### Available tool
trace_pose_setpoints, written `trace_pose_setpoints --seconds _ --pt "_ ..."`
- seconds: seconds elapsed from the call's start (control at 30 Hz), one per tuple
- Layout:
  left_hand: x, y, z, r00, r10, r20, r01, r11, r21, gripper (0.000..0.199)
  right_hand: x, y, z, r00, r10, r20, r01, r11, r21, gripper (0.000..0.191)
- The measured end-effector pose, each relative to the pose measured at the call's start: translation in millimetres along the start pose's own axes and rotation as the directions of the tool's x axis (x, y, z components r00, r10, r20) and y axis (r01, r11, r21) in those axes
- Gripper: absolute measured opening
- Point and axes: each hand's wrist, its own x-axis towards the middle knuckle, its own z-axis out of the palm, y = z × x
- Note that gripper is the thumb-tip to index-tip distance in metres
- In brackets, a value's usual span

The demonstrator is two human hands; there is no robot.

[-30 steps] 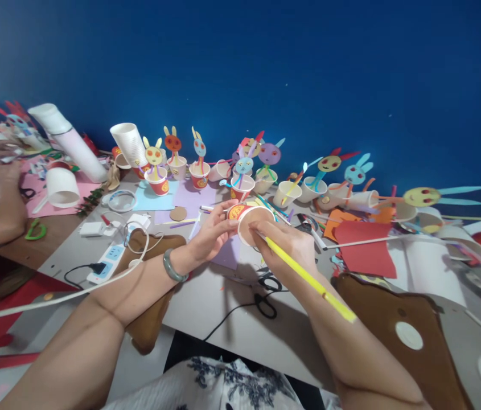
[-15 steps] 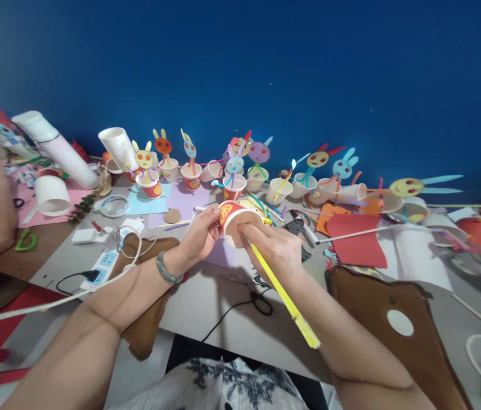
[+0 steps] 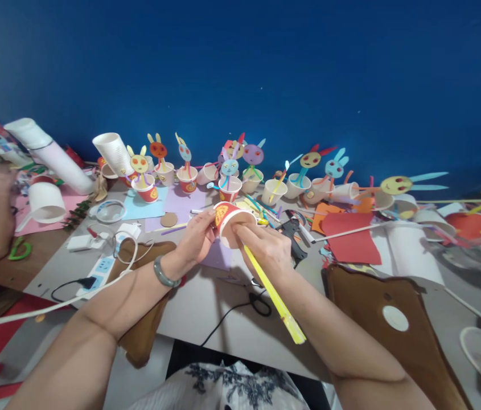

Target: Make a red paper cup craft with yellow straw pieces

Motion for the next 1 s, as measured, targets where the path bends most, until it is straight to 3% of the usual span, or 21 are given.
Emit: trace_pose_setpoints --seconds 0.4,0.67,0.83,1.0 --pt "-1.8 2.9 0.2 0.999 -0.049 0.021 0.050 0.998 -0.032 0.025 -3.3 4.9 6.2 0.999 0.034 -0.013 -0.034 0.999 0.010 0.024" --pt "-1.4 -2.0 -0.2 0.999 0.034 -0.002 -0.034 0.998 -0.043 0.027 0.0 10.1 9.3 0.999 0.033 0.016 -0.033 0.998 -0.044 0.021" --pt "-2.9 -0.7 1.0 0.998 0.029 0.058 -0.029 1.000 -0.008 0.031 5.1 11.6 3.1 0.999 -0.039 -0.005 0.038 0.984 -0.175 0.027" --pt "-2.6 -2.0 0.0 0.996 0.007 0.089 -0.009 1.000 0.024 0.036 9.8 18.0 -1.2 0.986 -0.150 0.066 0.157 0.980 -0.124 0.029"
